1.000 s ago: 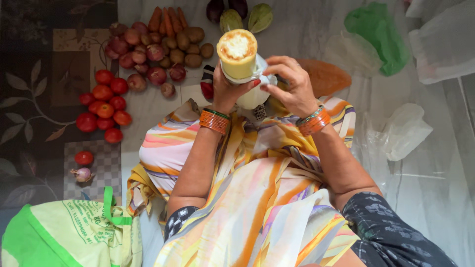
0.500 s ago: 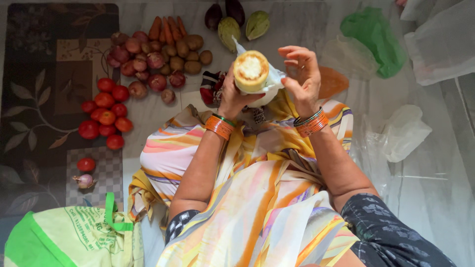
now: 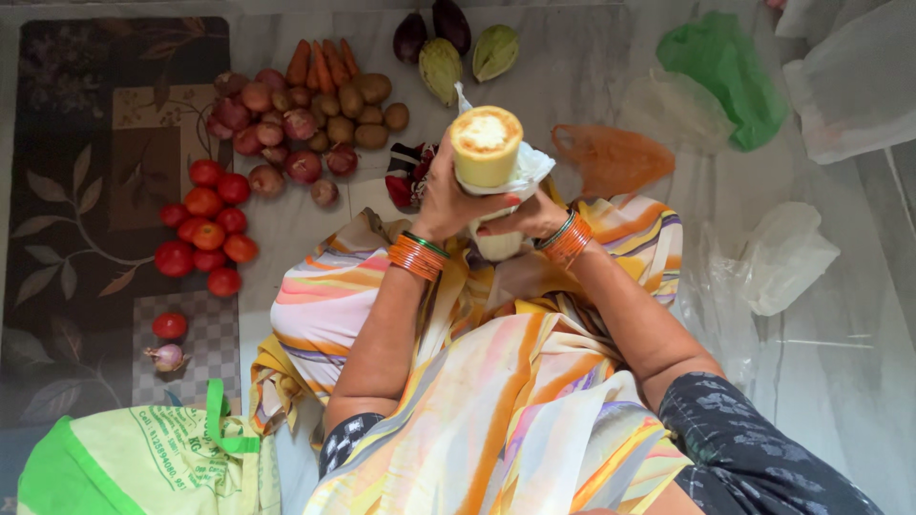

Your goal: The person sits on the floor and packs potatoes into a small orange plastic bag. They pick up individual potatoes, place them into the bag, and then tie the bag closed.

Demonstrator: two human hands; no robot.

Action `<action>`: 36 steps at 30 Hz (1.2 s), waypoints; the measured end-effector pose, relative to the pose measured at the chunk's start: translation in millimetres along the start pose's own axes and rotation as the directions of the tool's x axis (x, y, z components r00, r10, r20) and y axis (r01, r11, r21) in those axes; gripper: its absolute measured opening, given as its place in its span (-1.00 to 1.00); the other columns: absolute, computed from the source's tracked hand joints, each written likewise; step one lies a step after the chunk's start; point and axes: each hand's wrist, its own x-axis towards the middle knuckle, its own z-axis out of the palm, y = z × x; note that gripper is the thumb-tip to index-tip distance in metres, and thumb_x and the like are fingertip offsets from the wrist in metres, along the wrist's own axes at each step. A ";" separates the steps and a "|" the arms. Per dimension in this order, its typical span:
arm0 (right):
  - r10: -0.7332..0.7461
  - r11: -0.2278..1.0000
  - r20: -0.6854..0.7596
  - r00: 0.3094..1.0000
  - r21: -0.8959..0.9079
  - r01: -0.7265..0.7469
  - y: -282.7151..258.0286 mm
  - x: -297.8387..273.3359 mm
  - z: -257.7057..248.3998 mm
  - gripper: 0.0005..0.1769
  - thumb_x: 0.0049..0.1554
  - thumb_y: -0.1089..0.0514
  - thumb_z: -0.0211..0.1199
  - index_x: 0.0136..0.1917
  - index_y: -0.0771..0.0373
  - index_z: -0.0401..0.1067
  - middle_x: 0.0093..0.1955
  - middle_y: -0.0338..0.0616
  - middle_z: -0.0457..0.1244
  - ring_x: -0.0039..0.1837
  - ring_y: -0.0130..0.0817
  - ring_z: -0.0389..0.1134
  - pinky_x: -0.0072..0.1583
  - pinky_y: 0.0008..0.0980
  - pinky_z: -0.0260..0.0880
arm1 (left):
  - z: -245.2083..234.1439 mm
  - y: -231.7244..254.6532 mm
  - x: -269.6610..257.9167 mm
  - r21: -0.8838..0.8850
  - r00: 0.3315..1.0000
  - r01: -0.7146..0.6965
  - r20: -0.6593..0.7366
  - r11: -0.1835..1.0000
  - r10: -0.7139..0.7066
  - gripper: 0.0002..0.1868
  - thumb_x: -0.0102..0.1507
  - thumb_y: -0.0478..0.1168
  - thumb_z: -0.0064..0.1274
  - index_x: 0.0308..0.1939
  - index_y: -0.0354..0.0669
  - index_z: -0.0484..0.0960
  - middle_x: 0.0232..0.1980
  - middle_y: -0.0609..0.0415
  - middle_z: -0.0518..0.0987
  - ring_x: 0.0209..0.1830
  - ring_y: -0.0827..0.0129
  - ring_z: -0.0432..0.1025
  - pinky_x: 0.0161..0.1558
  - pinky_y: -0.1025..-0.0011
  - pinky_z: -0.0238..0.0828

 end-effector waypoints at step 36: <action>0.156 0.410 0.620 0.769 0.668 -0.621 -4.8 15.3 14.5 -0.01 -0.06 0.03 0.53 0.49 0.40 0.13 0.22 0.33 0.33 0.25 0.12 0.42 0.30 0.13 0.44 | -16.6 -26.1 -0.2 -0.855 0.917 0.323 0.177 0.405 -0.358 -0.12 0.11 0.02 0.46 0.30 -0.45 0.40 0.13 -0.18 0.55 0.18 0.04 0.53 0.16 0.14 0.58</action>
